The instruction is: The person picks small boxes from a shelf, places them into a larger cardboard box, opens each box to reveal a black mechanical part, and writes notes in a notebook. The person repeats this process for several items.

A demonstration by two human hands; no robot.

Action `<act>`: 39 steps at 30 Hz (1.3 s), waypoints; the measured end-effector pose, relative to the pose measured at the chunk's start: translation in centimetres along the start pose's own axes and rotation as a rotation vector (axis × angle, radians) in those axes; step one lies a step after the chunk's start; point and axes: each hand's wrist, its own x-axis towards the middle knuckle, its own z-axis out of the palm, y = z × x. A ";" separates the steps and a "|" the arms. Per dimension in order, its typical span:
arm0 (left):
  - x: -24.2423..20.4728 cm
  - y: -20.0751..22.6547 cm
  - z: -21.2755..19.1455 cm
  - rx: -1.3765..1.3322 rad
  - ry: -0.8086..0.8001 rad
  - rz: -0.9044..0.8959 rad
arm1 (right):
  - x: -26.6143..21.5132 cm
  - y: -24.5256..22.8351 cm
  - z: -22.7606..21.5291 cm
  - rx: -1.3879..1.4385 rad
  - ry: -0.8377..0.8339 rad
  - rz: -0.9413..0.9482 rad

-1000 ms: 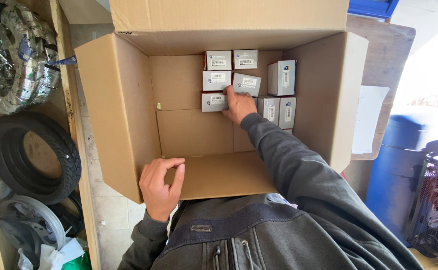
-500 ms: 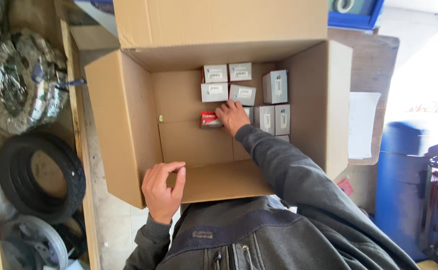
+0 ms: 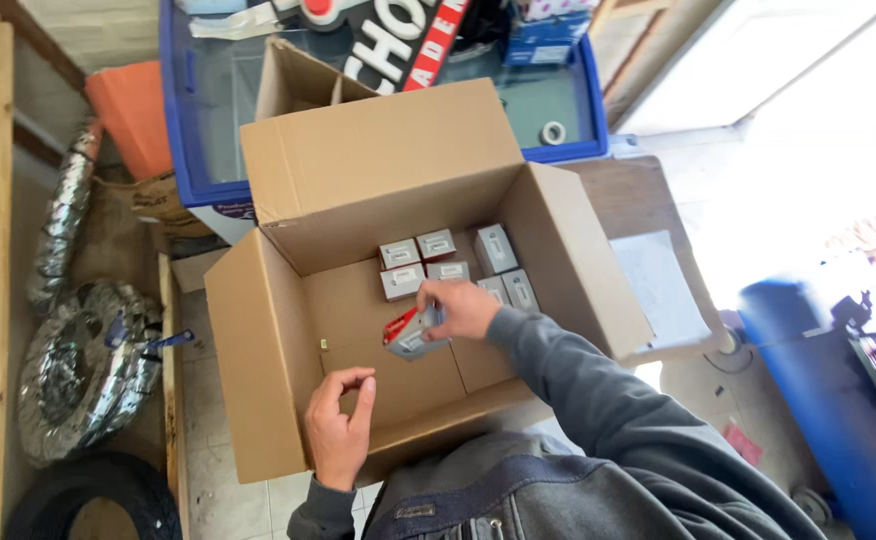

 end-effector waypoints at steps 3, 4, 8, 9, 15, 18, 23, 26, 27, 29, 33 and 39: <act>1.1 1.8 0.4 -0.194 -0.170 -0.061 | -6.1 -6.6 -6.2 0.408 0.186 0.022; 1.2 3.3 0.4 -0.199 -0.200 -0.080 | -8.2 -6.9 -6.7 0.419 0.187 0.056; 1.9 9.0 1.6 -0.490 -0.420 0.092 | -15.4 -7.9 -8.3 0.816 0.502 -0.008; 2.0 10.8 2.1 -0.593 -0.476 0.118 | -17.2 -8.2 -8.9 0.857 0.561 -0.044; -0.6 15.7 9.1 -0.718 -0.540 0.112 | -26.5 -9.7 -11.5 0.805 0.672 -0.092; -4.1 18.7 13.5 -0.828 -0.506 0.061 | -31.4 -5.9 -12.5 0.767 0.688 -0.112; -10.2 24.1 22.8 -0.810 -0.444 0.086 | -40.5 1.6 -14.5 0.782 0.695 -0.160; -13.4 26.3 28.9 -0.803 -0.417 0.054 | -45.7 5.9 -15.8 0.818 0.691 -0.160; -14.3 27.0 30.6 -0.812 -0.411 0.034 | -47.3 6.8 -16.3 0.836 0.695 -0.157; -15.7 28.9 32.7 -0.784 -0.413 0.019 | -50.2 8.5 -17.6 0.860 0.685 -0.133; -18.8 31.8 34.8 -0.704 -0.417 0.014 | -54.7 10.4 -19.1 0.895 0.630 -0.099; -21.7 30.9 37.3 -0.736 -0.449 0.017 | -59.1 11.4 -19.2 0.854 0.482 0.014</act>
